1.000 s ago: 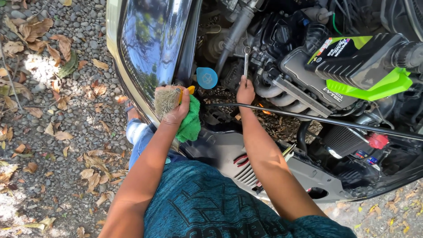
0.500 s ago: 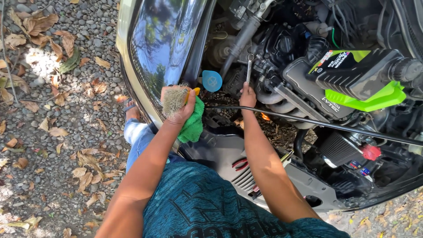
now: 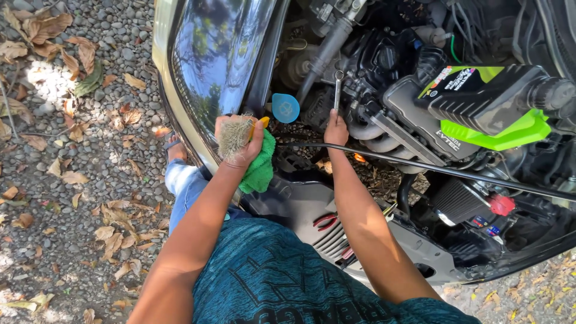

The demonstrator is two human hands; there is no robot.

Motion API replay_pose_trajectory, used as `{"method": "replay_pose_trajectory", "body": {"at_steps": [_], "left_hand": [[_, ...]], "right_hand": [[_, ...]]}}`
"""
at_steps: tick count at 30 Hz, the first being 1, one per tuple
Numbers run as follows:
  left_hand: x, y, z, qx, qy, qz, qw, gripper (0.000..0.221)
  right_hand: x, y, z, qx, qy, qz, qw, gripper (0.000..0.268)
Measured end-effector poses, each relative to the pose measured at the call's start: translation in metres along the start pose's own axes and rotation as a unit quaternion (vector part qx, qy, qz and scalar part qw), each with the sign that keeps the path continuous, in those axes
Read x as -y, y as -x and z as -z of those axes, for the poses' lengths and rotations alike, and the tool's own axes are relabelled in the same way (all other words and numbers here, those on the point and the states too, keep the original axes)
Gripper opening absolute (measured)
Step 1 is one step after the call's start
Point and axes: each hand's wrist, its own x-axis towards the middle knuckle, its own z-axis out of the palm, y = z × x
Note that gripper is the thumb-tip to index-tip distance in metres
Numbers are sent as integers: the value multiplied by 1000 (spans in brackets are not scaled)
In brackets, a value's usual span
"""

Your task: Cleaning the engine bay with a brush and wiping the car window with a microfiber cloth.

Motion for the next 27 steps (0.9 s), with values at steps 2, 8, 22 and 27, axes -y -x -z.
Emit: {"method": "replay_pose_trajectory", "body": {"at_steps": [2, 8, 22, 27], "left_hand": [[-1, -3, 2, -6, 5, -1, 1000, 30], [8, 9, -15, -8, 2, 16, 1000, 31], [-4, -9, 14, 5, 33, 14, 999, 30], [-16, -17, 33, 10, 40, 33, 999, 29]], "right_hand": [[7, 3, 7, 2, 12, 7, 1000, 61], [12, 6, 12, 10, 45, 21, 999, 61], [7, 4, -31, -93, 60, -25, 994, 63], [15, 8, -30, -116, 80, -34, 989, 62]]}}
